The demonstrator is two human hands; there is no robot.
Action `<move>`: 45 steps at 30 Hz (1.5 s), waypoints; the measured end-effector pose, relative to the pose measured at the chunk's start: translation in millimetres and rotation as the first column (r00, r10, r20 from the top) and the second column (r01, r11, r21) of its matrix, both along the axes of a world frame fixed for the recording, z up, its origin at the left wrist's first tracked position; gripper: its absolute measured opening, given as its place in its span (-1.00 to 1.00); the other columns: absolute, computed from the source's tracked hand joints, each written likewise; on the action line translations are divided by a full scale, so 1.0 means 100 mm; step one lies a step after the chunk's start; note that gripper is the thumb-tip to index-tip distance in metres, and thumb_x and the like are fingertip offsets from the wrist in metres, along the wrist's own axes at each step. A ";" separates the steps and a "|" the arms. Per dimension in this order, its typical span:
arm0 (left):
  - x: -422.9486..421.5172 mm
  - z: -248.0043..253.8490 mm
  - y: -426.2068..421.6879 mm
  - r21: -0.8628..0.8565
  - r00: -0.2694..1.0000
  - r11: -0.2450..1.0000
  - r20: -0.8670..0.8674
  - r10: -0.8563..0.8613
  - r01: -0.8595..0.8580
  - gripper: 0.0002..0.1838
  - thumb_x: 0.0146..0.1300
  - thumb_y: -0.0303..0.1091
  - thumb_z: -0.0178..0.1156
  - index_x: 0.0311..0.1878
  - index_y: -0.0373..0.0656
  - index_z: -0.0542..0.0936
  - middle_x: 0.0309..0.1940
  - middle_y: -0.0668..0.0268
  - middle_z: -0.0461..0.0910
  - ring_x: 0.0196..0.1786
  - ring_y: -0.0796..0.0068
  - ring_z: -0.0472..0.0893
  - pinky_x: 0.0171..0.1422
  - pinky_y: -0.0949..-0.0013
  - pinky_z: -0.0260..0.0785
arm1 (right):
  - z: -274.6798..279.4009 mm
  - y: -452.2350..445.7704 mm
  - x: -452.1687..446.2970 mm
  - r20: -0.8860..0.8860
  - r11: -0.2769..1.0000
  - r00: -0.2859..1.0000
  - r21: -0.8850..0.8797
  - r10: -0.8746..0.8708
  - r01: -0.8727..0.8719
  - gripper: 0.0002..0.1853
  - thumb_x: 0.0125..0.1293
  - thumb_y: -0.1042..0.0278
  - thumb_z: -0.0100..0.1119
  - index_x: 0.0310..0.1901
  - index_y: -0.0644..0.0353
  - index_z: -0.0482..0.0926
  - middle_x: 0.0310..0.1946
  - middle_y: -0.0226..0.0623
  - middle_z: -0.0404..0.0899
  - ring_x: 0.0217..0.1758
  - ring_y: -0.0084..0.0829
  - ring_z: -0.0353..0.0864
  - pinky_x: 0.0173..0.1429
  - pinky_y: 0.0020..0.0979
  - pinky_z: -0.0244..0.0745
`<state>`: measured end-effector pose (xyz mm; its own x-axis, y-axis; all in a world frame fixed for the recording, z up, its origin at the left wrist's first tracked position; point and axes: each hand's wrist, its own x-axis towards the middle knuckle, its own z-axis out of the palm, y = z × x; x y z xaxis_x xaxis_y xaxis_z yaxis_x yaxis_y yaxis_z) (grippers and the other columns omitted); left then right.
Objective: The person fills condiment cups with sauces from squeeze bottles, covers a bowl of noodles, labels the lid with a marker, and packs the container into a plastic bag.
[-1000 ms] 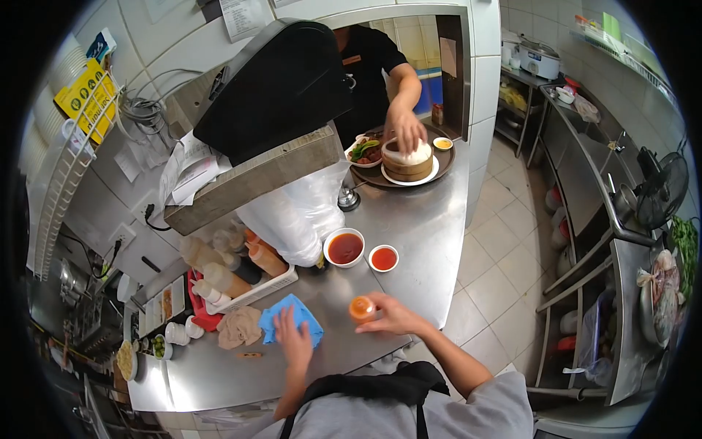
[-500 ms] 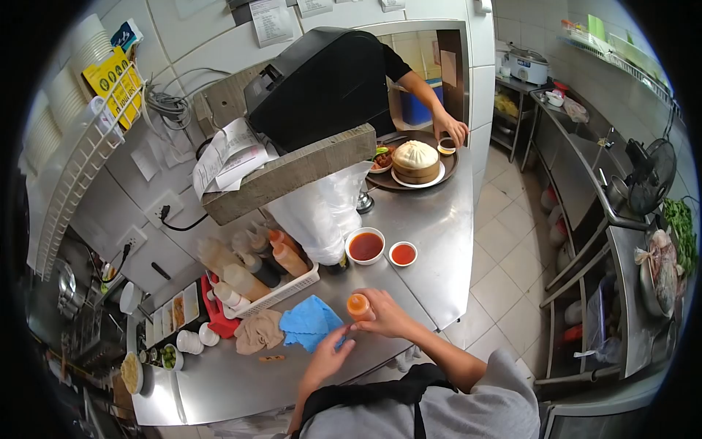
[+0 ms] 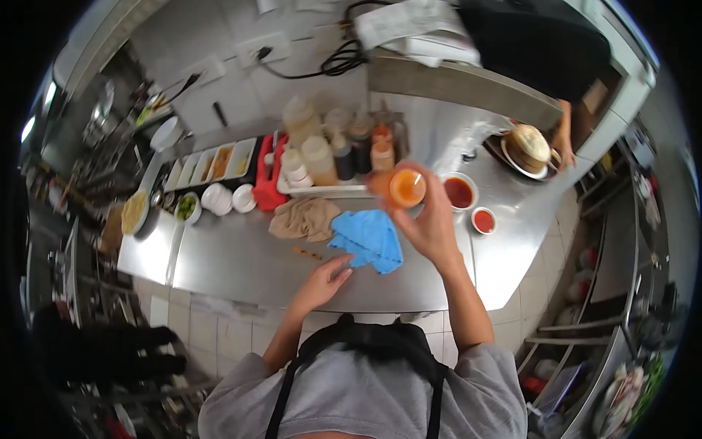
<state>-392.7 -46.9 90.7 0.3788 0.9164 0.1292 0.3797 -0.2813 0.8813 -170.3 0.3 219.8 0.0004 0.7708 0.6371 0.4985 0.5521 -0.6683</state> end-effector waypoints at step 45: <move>-4.09 0.18 1.49 0.192 0.097 0.082 0.069 0.993 -0.978 -0.81 -0.21 -0.37 0.23 -0.57 -0.32 0.55 -0.50 -0.05 0.56 -0.36 -0.04 0.58 -0.20 0.12 0.45 | -1.55 3.75 -5.99 0.808 0.871 0.474 -0.093 0.350 -0.483 -0.81 -0.04 0.52 0.09 -0.36 0.43 0.57 -0.35 0.16 0.55 -0.24 0.09 0.55 -0.13 -0.11 0.47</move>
